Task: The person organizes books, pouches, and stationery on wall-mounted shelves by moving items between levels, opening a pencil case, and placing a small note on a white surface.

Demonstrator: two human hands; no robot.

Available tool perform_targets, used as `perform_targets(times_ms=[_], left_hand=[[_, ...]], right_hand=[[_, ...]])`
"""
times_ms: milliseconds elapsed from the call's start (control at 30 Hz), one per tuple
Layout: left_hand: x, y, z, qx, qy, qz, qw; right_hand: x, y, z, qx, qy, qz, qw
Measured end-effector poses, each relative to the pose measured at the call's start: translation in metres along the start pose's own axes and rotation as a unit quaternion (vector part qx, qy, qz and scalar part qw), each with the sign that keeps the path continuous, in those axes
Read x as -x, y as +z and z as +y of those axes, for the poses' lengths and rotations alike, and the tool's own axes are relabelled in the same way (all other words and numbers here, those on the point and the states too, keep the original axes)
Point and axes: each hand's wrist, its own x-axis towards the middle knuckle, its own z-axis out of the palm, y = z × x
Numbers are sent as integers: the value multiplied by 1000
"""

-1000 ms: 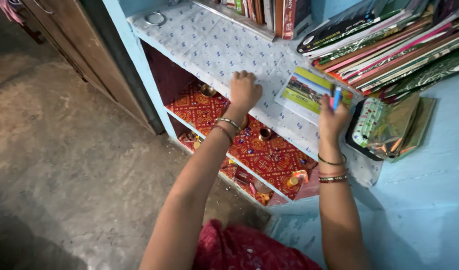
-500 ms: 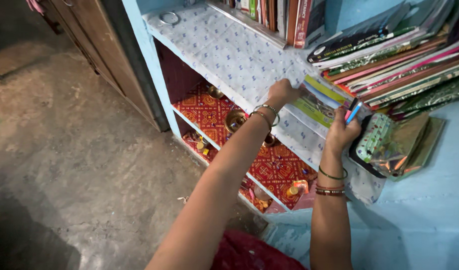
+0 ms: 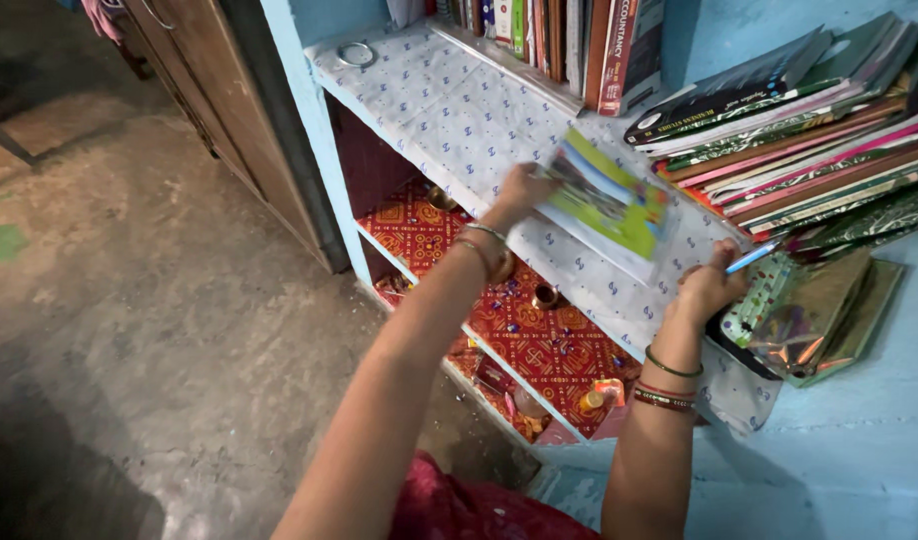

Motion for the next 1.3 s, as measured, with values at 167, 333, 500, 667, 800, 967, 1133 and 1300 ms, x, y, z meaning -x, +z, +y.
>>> perform_targets(times_ms=[167,333,500,667,800,967,1133,1300], left_hand=[[3,-88,7,-21,94,118,988],[54,-117,16,42,56,-17,997],[66,-110,33,104,-1,-41,994],[38,-94,19,175,39,-74,981],[47,-72,21,121,111,-49,985],[52,-34,19,-31,389,0,921],[12,17,43,-137,445,92,880],[-48,71,63,-170,495,75,849]], right_hand=[[31,19,-42,4,56,-61,997],[43,28,-58,55,57,-110,991],[35,27,-38,75,76,-159,981],[32,23,-4,141,-38,-269,952],[37,25,-11,202,-72,-271,938],[55,31,-41,326,-79,-266,904],[63,37,-56,373,-59,-272,885],[62,39,-53,410,-95,-265,868]])
